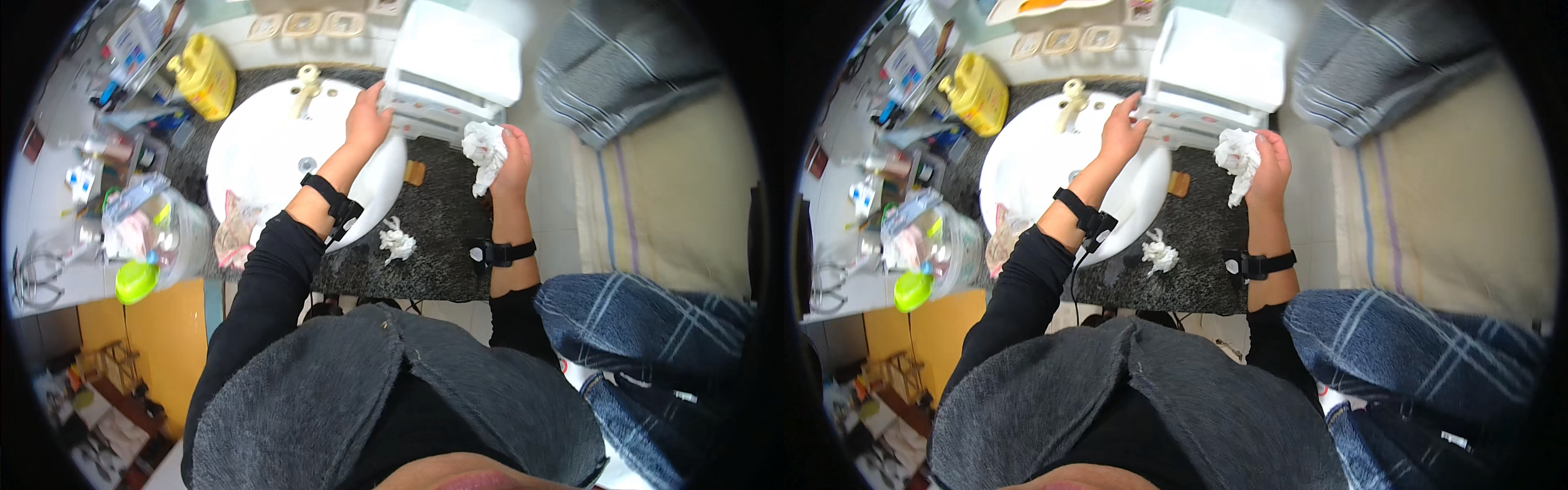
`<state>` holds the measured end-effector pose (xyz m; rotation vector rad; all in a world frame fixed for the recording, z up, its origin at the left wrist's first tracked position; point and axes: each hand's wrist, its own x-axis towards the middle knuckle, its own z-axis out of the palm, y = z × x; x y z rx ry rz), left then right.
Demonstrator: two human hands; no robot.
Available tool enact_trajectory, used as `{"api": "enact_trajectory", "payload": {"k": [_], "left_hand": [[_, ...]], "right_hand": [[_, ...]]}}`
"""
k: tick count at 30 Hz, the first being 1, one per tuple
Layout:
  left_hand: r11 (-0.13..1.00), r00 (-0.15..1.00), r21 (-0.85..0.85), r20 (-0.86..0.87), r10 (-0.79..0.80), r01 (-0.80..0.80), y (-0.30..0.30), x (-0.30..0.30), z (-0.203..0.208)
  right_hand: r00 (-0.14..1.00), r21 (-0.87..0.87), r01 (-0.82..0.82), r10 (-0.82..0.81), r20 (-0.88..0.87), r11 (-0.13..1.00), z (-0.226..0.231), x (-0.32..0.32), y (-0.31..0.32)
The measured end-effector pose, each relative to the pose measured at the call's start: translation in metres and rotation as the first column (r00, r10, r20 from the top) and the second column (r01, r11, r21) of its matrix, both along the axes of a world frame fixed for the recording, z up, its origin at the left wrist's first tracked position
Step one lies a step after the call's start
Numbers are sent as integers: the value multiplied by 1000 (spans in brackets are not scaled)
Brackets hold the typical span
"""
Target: The person wipes a clear plastic container with a tissue, places it into a white multi-drawer unit, then retrieves a blue basket of supplies. They open and close drawers, move small boxes and packets between the basket and drawers, and discard used tissues into a bin.
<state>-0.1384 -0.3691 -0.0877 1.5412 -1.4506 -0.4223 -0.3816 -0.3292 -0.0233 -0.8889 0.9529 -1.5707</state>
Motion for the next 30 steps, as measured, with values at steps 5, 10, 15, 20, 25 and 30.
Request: {"api": "enact_trajectory", "payload": {"k": [5,10,15,20,25,30], "left_hand": [[997,993,1,90,-78,78,89,47,9],[969,961,241,248,-123,62,221,133,19],[897,926,352,350,139,-268,300,204,7],[962,919,149,358,165,-231,282,226,-40],[945,834,175,532,144,-275,218,228,-66],[938,932,345,352,-83,-47,216,230,-46]], "right_hand": [[902,158,-380,403,-156,911,-9,39,17],[821,250,-548,571,-22,798,-14,74,28],[806,294,-546,588,-71,784,-20,96,55],[774,335,-564,624,-104,755,-28,131,88],[817,403,-507,574,-58,762,-40,172,122],[932,380,-351,358,54,856,-34,165,134]]}}
